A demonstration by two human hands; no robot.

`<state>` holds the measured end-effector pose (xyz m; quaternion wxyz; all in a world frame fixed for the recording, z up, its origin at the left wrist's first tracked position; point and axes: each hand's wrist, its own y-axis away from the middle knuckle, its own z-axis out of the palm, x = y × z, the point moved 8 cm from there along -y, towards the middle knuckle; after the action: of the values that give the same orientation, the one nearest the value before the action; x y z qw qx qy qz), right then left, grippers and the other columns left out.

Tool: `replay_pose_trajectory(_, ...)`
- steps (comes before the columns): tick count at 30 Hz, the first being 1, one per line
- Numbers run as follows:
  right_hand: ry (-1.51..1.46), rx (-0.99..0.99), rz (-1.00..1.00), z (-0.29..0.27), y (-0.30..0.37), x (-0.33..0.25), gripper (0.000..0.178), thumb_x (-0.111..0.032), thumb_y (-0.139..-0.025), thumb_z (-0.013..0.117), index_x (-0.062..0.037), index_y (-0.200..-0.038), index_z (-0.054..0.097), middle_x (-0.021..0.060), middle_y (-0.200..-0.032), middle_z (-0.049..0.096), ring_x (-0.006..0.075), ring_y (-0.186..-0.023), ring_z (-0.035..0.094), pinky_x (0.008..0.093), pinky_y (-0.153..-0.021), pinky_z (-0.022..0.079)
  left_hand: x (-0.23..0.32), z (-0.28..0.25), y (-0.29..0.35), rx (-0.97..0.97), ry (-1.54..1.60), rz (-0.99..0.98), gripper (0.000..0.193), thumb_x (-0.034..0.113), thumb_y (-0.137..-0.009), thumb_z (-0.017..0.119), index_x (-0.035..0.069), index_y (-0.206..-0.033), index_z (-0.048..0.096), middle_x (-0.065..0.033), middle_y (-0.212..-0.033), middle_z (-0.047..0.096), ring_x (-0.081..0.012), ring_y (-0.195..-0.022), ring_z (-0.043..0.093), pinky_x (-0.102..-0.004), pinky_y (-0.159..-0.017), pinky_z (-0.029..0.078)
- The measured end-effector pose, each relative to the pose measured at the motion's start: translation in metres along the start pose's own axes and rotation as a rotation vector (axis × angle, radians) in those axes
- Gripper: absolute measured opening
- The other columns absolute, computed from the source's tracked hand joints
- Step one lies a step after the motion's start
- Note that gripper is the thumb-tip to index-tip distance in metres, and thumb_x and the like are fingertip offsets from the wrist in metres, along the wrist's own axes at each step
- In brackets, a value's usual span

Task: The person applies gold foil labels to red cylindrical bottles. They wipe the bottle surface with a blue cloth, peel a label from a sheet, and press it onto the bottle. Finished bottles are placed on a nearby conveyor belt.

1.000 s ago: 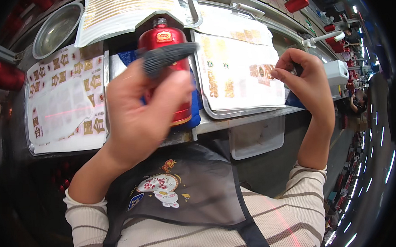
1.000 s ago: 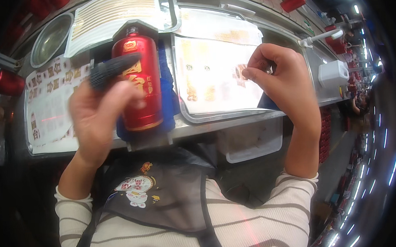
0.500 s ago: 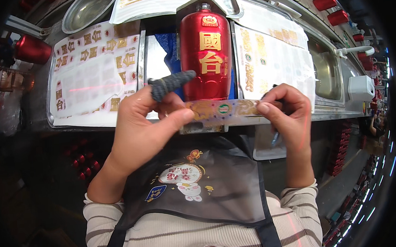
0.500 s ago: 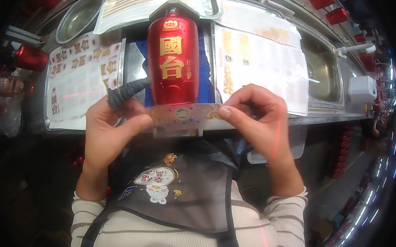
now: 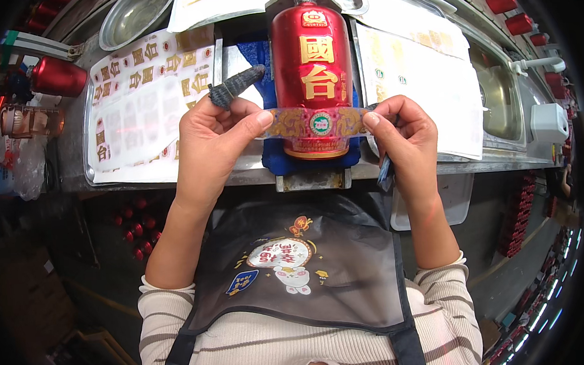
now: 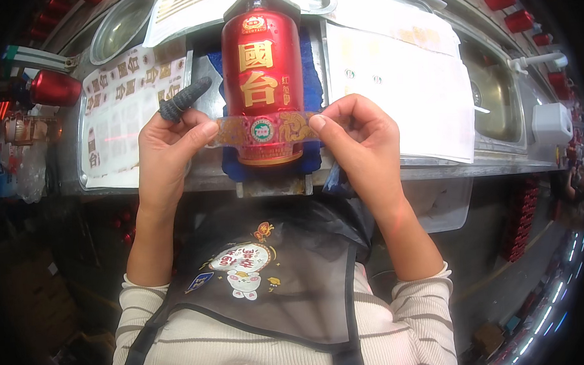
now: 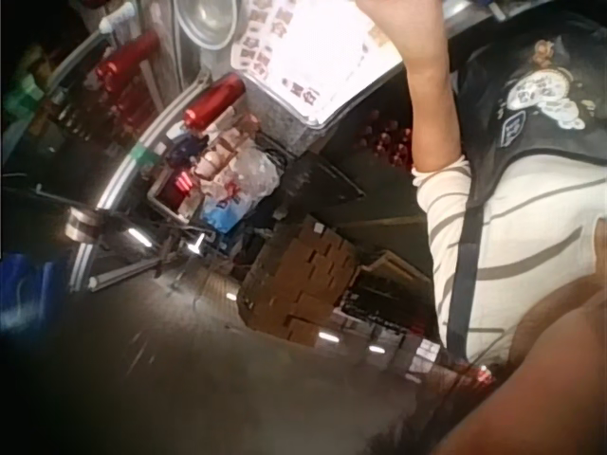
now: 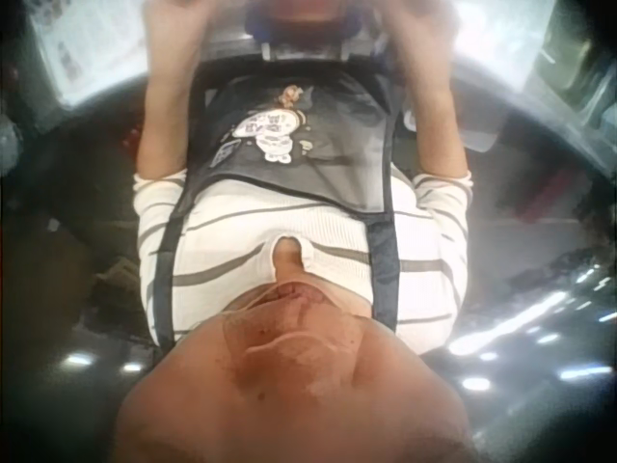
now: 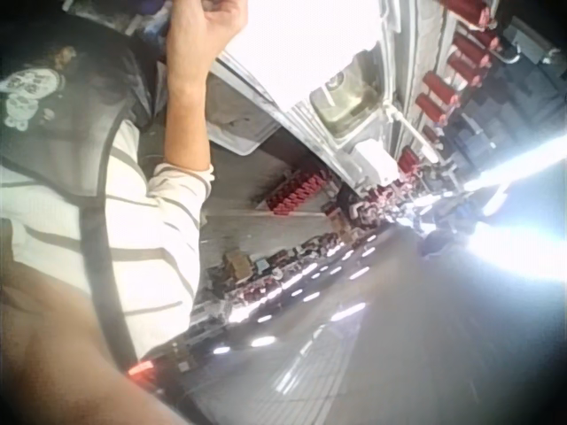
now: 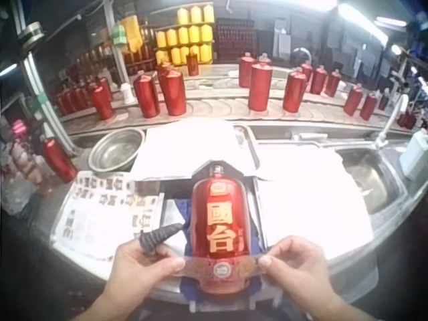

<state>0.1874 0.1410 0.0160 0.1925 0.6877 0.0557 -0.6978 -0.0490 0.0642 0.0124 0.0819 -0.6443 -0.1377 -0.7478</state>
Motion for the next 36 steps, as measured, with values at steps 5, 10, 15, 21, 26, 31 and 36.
replay_pose_trajectory(5,-0.001,0.015,-0.02,0.0,-0.003,0.0,0.008,-0.004,-0.09,0.07,-0.0013,-0.087,0.063,-0.0028,-0.078,0.061,0.0009,-0.069,0.051,0.0166,-0.06,0.038,-0.001,0.002,-0.001,0.006,0.003,-0.011,0.011,0.002,-0.085,0.075,0.002,-0.091,0.066,-0.0026,-0.084,0.07,-0.0072,-0.077,0.063,-0.024,-0.075,0.052)
replay_pose_trajectory(10,-0.005,-0.006,-0.034,0.001,-0.004,0.0,0.008,-0.003,-0.089,0.07,-0.0012,-0.087,0.063,-0.0026,-0.08,0.061,0.0008,-0.07,0.051,0.0163,-0.061,0.038,-0.005,0.002,-0.003,-0.003,0.005,-0.019,0.015,0.001,-0.085,0.074,0.002,-0.098,0.066,-0.0029,-0.085,0.069,-0.0085,-0.08,0.064,-0.0248,-0.077,0.051)
replay_pose_trajectory(15,-0.002,-0.01,-0.018,0.001,-0.003,0.001,0.008,-0.003,-0.089,0.07,-0.0011,-0.088,0.063,-0.003,-0.08,0.061,0.0003,-0.07,0.05,0.0157,-0.06,0.037,-0.007,0.004,-0.005,-0.011,0.014,-0.025,0.011,0.001,-0.086,0.074,0.001,-0.092,0.066,-0.0039,-0.084,0.07,-0.0089,-0.079,0.065,-0.025,-0.077,0.053)
replay_pose_trajectory(21,0.027,-0.021,0.0,0.001,-0.007,0.005,0.008,-0.003,-0.089,0.07,-0.0001,-0.091,0.063,-0.0013,-0.084,0.061,0.0005,-0.071,0.05,0.0156,-0.06,0.037,-0.01,0.007,-0.008,-0.014,0.0,-0.029,0.009,0.002,-0.087,0.074,0.001,-0.093,0.067,-0.0041,-0.084,0.07,-0.0096,-0.078,0.066,-0.0247,-0.076,0.054)
replay_pose_trajectory(26,-0.022,0.081,0.0,-0.007,-0.011,0.015,0.026,-0.006,-0.09,0.07,0.0009,-0.113,0.059,0.0044,-0.105,0.061,0.0007,-0.071,0.053,0.0151,-0.06,0.04,-0.015,-0.005,-0.007,0.053,-0.283,0.069,0.028,0.016,-0.088,0.076,0.001,-0.11,0.067,-0.0061,-0.099,0.069,-0.0135,-0.092,0.064,-0.0291,-0.088,0.05)
replay_pose_trajectory(31,0.198,-0.01,-0.165,0.009,0.001,0.001,0.057,-0.014,-0.085,0.077,-0.0008,-0.132,0.05,0.0056,-0.117,0.058,0.0,-0.065,0.053,0.0148,-0.056,0.041,-0.011,0.021,-0.002,-0.071,-0.185,0.185,0.066,0.03,-0.085,0.08,0.004,-0.138,0.051,-0.0132,-0.129,0.056,-0.0227,-0.117,0.053,-0.0368,-0.103,0.041)
replay_pose_trajectory(36,0.236,-0.09,-0.176,0.026,-0.001,0.003,0.081,-0.023,-0.075,0.086,0.0006,-0.138,0.042,0.0122,-0.131,0.049,0.0044,-0.075,0.059,0.0165,-0.059,0.044,-0.016,0.034,-0.003,-0.264,-0.319,0.123,0.094,0.029,-0.085,0.079,-0.004,-0.154,0.025,-0.0171,-0.156,0.034,-0.0259,-0.147,0.027,-0.0398,-0.12,0.018)
